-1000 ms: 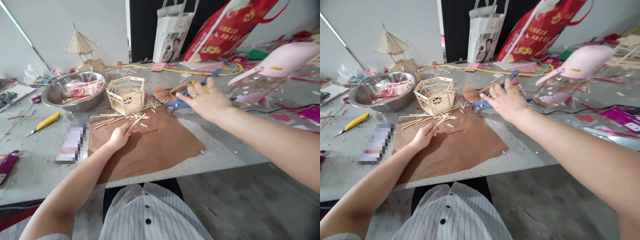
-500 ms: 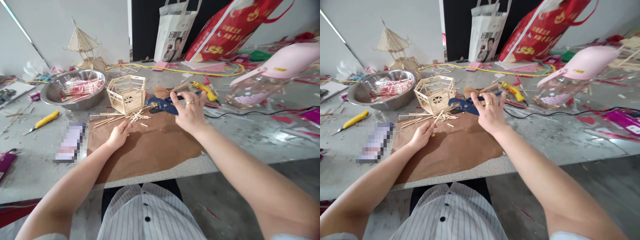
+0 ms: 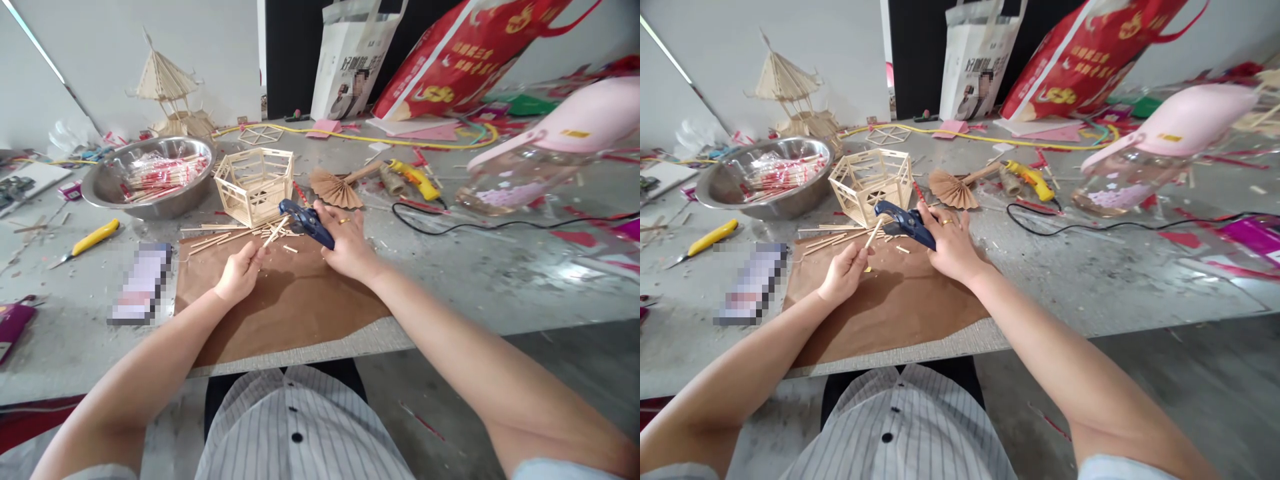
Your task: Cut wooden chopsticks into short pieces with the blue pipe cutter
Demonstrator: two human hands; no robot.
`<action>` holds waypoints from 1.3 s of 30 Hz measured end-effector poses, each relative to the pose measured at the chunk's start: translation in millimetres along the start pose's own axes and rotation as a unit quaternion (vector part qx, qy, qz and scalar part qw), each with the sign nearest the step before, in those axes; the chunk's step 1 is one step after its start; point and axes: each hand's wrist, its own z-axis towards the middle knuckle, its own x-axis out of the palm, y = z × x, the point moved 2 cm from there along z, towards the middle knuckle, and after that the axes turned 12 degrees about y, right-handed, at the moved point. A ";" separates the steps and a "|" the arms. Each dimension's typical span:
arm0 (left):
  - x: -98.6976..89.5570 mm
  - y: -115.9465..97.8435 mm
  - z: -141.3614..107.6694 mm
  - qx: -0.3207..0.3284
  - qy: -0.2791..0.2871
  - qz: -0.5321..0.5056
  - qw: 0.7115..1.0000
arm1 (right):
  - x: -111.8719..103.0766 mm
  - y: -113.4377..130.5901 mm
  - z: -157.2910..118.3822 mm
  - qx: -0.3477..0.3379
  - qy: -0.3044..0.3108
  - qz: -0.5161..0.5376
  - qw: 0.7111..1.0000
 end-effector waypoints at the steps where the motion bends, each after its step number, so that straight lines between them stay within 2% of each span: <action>1: -0.3 -1.6 -0.2 0.000 0.005 0.021 1.000 | 1.1 2.2 -0.7 -0.002 0.001 -0.001 1.000; 5: -2.6 -8.5 -0.6 -0.004 0.026 0.089 0.996 | 3.2 6.3 -3.8 0.022 -0.017 -0.044 0.999; 11: -4.9 -13.2 -1.5 0.005 0.057 0.104 0.993 | 2.4 -0.1 -6.8 0.059 -0.060 -0.097 0.992; 16: -7.7 -10.0 0.3 0.021 0.086 0.101 0.991 | 2.4 0.2 -7.8 0.054 -0.044 -0.097 0.993; 23: -11.7 -8.2 3.7 0.023 0.085 0.112 0.990 | 2.3 -0.8 -8.9 0.046 -0.024 -0.090 0.995; 27: -12.4 -9.4 4.5 0.011 0.068 0.135 0.988 | 2.2 -1.0 -9.0 0.046 -0.020 -0.095 0.994; 32: -9.8 -11.3 4.3 -0.023 0.021 0.183 0.983 | 5.5 -0.5 -7.6 0.051 -0.015 -0.093 0.994; 37: -13.7 -13.5 2.1 -0.075 -0.055 0.238 0.967 | 10.3 -7.2 -7.6 0.100 -0.031 -0.085 0.991; 39: -14.7 -13.1 1.9 -0.069 -0.053 0.248 0.965 | 11.2 -9.1 -8.2 0.105 -0.031 -0.091 0.990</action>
